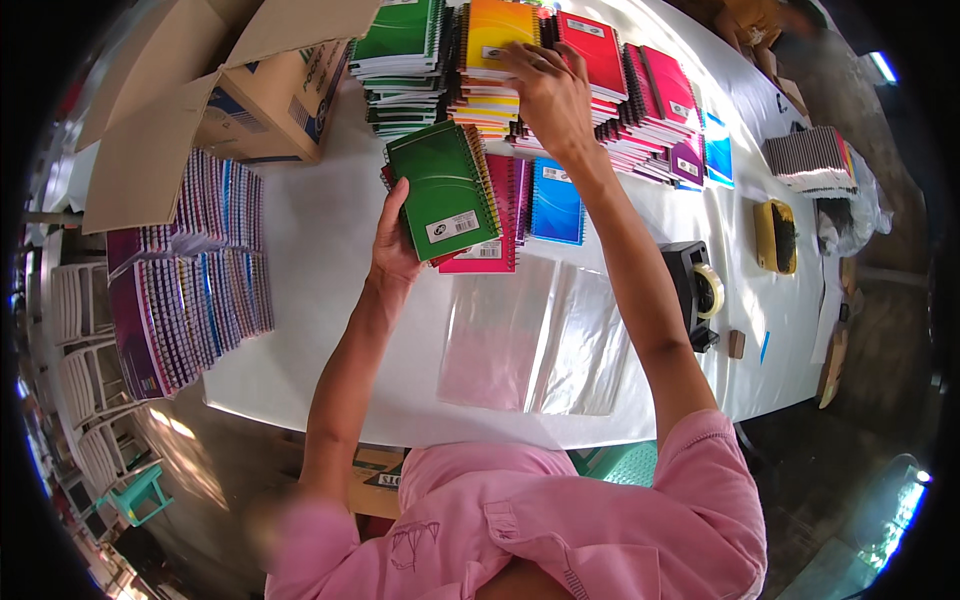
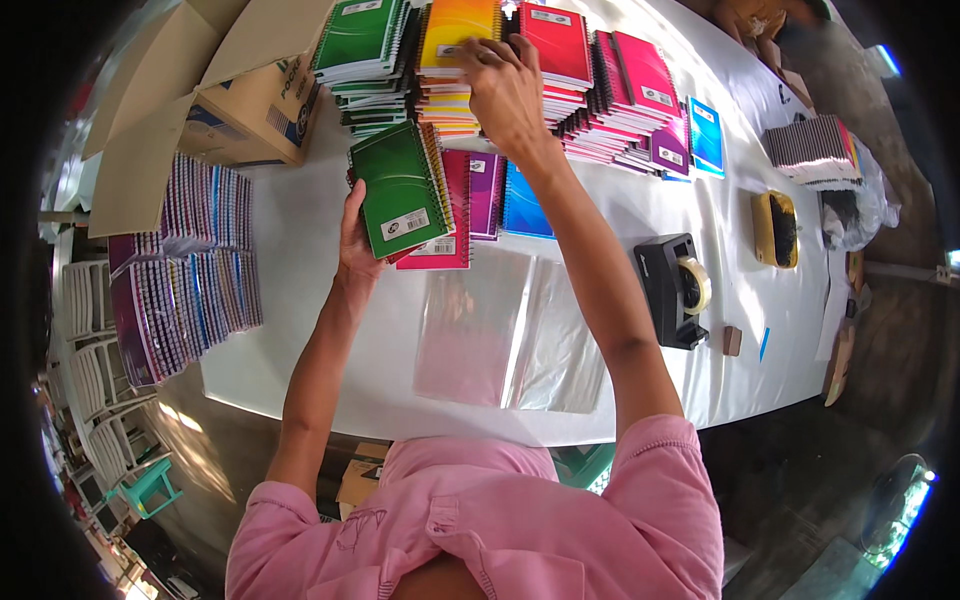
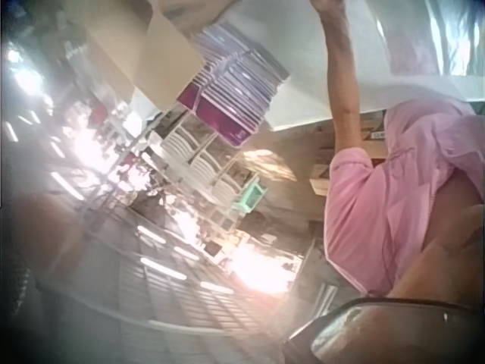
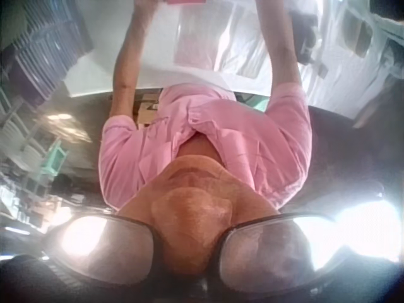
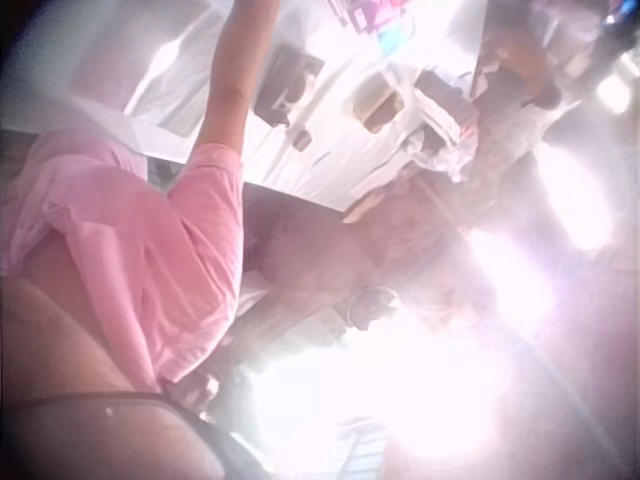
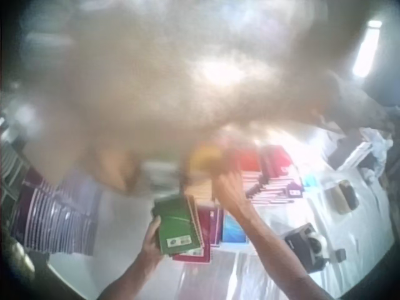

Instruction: The person places spiral-bound notebooks into clear plastic sleeves on a white table. They smooth the plastic over the notebooks and seal the edges using a tape dispenser. The person handles multiple notebooks of different colors, including blue, purple, and pink, and stacks the finished packages.

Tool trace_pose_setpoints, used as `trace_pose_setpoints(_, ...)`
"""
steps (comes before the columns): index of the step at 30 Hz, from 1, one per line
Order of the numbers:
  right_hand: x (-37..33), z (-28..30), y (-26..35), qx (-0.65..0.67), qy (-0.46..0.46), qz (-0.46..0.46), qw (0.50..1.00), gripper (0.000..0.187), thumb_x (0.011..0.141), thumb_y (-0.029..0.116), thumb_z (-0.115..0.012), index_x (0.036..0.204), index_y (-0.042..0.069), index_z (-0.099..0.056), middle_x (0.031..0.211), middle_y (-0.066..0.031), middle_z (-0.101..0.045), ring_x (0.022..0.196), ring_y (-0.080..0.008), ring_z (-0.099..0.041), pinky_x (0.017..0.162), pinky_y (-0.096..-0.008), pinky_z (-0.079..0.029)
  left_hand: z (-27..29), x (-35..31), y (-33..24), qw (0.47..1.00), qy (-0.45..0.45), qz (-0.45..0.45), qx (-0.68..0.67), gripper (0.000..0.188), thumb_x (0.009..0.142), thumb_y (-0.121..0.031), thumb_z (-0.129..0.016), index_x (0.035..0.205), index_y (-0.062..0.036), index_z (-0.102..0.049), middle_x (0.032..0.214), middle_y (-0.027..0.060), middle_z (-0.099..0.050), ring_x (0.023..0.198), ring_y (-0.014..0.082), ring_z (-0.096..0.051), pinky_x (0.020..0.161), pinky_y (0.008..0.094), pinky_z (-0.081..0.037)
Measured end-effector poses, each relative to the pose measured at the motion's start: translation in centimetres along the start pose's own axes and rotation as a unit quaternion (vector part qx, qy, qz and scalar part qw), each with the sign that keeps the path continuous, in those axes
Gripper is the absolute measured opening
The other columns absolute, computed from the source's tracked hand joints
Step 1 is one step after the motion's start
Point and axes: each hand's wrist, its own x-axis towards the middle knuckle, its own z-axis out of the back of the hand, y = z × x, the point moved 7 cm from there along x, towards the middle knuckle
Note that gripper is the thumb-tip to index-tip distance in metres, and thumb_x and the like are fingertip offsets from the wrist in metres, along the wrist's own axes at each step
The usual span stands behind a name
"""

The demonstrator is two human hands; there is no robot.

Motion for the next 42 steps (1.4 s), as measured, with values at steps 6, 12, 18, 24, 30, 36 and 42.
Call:
trace_pose_setpoints(6,0.7,5.5,-1.4,0.189,-0.03,0.022,0.981,0.027,0.081,-0.001,-0.064,0.102,0.014,-0.072,0.101,-0.0024,-0.072,0.094,-0.016,-0.068,0.101,-0.0403,-0.037,-1.1,0.4,2.1,0.997,0.052,0.048,-0.01,0.063,0.091,-0.051,-0.055,0.138,-0.0112,-0.043,0.129,0.0103,-0.054,0.116,0.023,-0.056,0.095,0.0425,-0.051)
trace_pose_setpoints(12,-3.0,6.5,0.8,0.54,0.249,0.138,0.792,0.03,0.079,-0.011,-0.059,0.097,0.008,-0.074,0.111,-0.005,-0.068,0.119,-0.0276,-0.051,0.105,-0.0387,-0.038,-4.8,1.0,7.8,0.97,0.162,0.132,-0.122,0.075,0.09,-0.064,-0.042,0.143,-0.0104,-0.035,0.138,0.0115,-0.048,0.122,0.0255,-0.052,0.101,0.0439,-0.045)
trace_pose_setpoints(18,-9.9,9.4,-16.4,0.38,0.01,-0.1,0.919,0.027,0.08,-0.007,-0.066,0.104,0.006,-0.07,0.107,-0.0072,-0.069,0.098,-0.0221,-0.065,0.086,-0.0302,-0.051,-1.4,-0.5,12.5,0.964,0.111,0.197,-0.143,0.064,0.093,-0.051,-0.052,0.138,-0.008,-0.042,0.13,0.0134,-0.056,0.114,0.0263,-0.059,0.096,0.043,-0.049)
trace_pose_setpoints(24,-25.3,10.5,-41.8,-0.176,0.22,-0.588,0.759,0.076,0.055,0.047,-0.09,0.097,-0.01,-0.064,0.092,-0.0189,-0.069,0.079,-0.0224,-0.067,0.068,-0.0343,-0.056,0.3,-0.4,15.7,0.978,0.063,0.182,-0.085,0.057,0.095,-0.043,-0.053,0.135,-0.0038,-0.043,0.128,0.0136,-0.058,0.113,0.0247,-0.059,0.095,0.0421,-0.05)
trace_pose_setpoints(30,-25.0,12.6,-40.4,-0.178,-0.031,-0.57,0.801,0.039,0.064,0.031,-0.08,0.089,0.005,-0.065,0.096,-0.0157,-0.069,0.089,-0.0307,-0.068,0.082,-0.0368,-0.053,0.5,-0.5,14.5,0.981,0.084,0.168,-0.037,0.058,0.095,-0.042,-0.053,0.136,-0.0035,-0.042,0.131,0.0126,-0.055,0.12,0.0236,-0.055,0.099,0.0422,-0.045)
trace_pose_setpoints(36,-13.3,20.0,-26.8,0.161,0.032,-0.253,0.953,0.03,0.079,0.023,-0.068,0.101,0.008,-0.055,0.097,-0.0103,-0.064,0.087,-0.0262,-0.06,0.08,-0.0361,-0.05,2.1,-1.1,14.3,0.981,0.057,0.183,-0.042,0.056,0.093,-0.036,-0.058,0.137,-0.0042,-0.042,0.131,0.0126,-0.054,0.121,0.0245,-0.053,0.101,0.0425,-0.045)
trace_pose_setpoints(42,-13.8,12.1,-1.2,0.273,0.354,-0.031,0.894,0.058,0.081,0.027,-0.07,0.132,0.006,-0.05,0.122,-0.0125,-0.061,0.118,-0.0283,-0.056,0.096,-0.0389,-0.047,1.0,-2.8,15.2,0.976,0.089,0.197,-0.005,0.053,0.088,-0.037,-0.066,0.127,-0.0045,-0.051,0.116,0.0099,-0.063,0.105,0.0197,-0.064,0.083,0.0347,-0.056)
